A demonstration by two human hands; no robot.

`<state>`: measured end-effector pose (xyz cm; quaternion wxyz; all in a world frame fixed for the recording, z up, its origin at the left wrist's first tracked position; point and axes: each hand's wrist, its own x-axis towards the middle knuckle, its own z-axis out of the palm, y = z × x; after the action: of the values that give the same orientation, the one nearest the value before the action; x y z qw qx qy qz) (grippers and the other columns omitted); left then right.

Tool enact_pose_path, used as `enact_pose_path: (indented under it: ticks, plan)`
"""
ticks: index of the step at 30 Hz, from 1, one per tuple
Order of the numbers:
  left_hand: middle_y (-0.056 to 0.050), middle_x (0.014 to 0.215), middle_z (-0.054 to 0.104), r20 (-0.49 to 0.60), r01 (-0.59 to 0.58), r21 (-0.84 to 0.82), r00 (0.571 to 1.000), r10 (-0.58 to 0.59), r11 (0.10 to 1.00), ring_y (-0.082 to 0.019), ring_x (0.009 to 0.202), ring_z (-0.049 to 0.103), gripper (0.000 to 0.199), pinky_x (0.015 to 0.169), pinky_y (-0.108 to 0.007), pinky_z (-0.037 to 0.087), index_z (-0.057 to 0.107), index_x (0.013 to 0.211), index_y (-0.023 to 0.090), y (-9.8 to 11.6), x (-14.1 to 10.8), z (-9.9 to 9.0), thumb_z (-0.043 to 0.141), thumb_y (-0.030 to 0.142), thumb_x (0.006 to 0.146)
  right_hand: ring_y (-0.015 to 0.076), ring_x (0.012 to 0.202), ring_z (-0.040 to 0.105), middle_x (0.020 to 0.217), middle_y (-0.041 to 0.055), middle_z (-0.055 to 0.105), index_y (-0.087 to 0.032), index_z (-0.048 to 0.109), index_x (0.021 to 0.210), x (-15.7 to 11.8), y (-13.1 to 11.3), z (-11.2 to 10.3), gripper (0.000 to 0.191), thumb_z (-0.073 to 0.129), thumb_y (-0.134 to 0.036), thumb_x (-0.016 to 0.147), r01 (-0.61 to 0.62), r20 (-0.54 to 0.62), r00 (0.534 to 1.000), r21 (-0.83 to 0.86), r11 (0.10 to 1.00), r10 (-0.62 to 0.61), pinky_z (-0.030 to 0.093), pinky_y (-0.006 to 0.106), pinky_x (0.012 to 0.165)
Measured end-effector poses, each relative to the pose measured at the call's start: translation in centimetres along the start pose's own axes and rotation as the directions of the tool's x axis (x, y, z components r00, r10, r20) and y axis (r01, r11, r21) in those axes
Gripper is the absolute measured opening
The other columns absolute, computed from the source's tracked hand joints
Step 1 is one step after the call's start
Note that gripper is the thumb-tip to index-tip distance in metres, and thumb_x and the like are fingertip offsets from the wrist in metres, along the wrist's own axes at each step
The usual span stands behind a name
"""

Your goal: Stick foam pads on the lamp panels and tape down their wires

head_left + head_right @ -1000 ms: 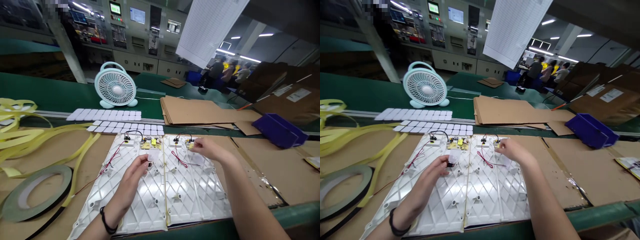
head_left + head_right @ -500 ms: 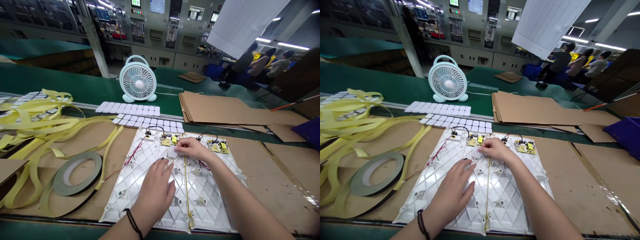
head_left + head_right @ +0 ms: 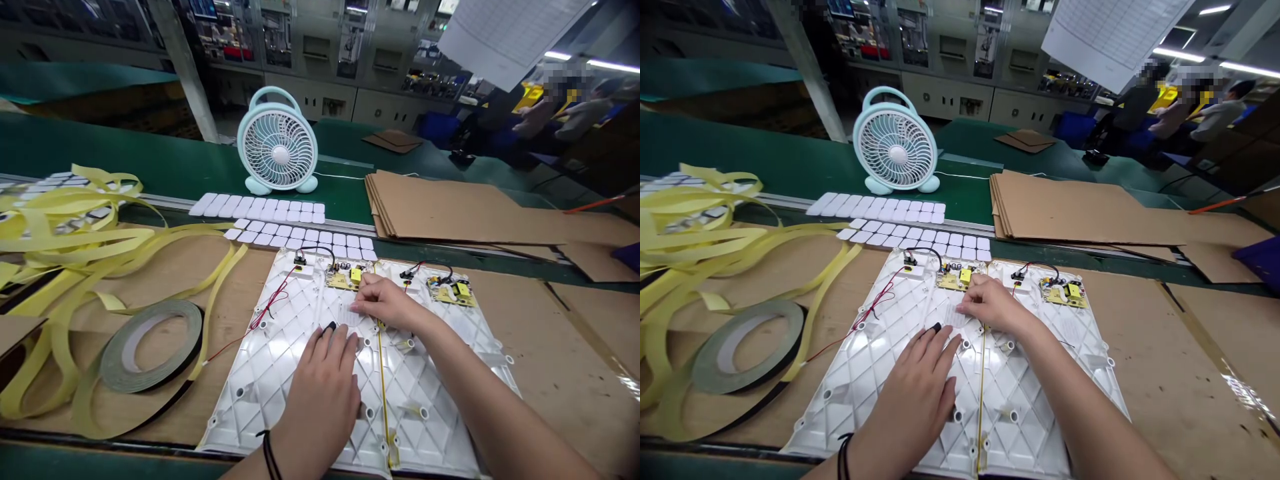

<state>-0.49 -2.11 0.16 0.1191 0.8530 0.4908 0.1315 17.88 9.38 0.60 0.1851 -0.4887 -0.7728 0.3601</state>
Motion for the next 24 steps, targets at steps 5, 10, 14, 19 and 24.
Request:
enact_pose_path:
  ticks: [5,10,14,19,24]
  plan:
    - [-0.009,0.14,0.044,0.012,-0.013,-0.007,1.0,0.014,1.0,-0.028,0.123,0.043,0.047,0.107,-0.048,0.03,0.046,0.131,0.019,-0.12,0.05,0.09,0.046,0.027,0.085,0.015,0.076,0.048,0.075,0.0002,0.046,-0.02,0.068,0.066,0.0,-0.02,0.0,0.017,0.067,-0.031,0.079,-0.001,0.003,1.0,-0.025,1.0,0.001,0.038,0.029,0.071]
    - [-0.009,0.14,0.044,0.0,-0.01,0.003,1.0,0.01,1.0,-0.028,0.123,0.043,0.047,0.107,-0.047,0.03,0.046,0.131,0.019,-0.16,-0.01,0.19,0.045,0.026,0.085,0.0157,0.077,0.049,0.076,0.0007,0.047,-0.021,0.068,0.067,-0.01,0.04,0.03,0.016,0.067,-0.031,0.079,0.007,0.009,1.0,-0.045,0.999,-0.006,0.038,0.029,0.072]
    - [-0.01,0.141,0.044,0.006,-0.014,0.016,1.0,0.014,1.0,-0.028,0.123,0.044,0.048,0.106,-0.048,0.031,0.046,0.131,0.019,-0.09,0.03,0.17,0.046,0.026,0.083,0.016,0.078,0.049,0.076,0.001,0.047,-0.021,0.067,0.068,0.01,0.16,0.13,0.016,0.067,-0.032,0.08,0.013,-0.002,1.0,-0.063,0.998,-0.013,0.038,0.03,0.072]
    - [-0.011,0.14,0.044,0.027,-0.019,0.05,0.999,0.017,0.999,-0.03,0.124,0.043,0.049,0.108,-0.048,0.03,0.046,0.131,0.017,0.09,0.22,-0.04,0.045,0.028,0.084,0.0158,0.077,0.048,0.077,0.0012,0.047,-0.021,0.067,0.067,0.09,0.3,0.34,0.017,0.068,-0.033,0.078,0.014,-0.008,1.0,-0.096,0.995,-0.014,0.038,0.03,0.072]
    - [-0.011,0.139,0.046,0.026,-0.027,0.073,0.999,0.025,0.997,-0.03,0.123,0.044,0.048,0.107,-0.048,0.03,0.047,0.131,0.015,0.14,0.31,-0.07,0.043,0.028,0.085,0.0161,0.075,0.048,0.076,0.0015,0.048,-0.021,0.068,0.067,0.15,0.4,0.65,0.015,0.07,-0.032,0.077,0.019,-0.043,0.999,-0.141,0.99,-0.025,0.038,0.031,0.07]
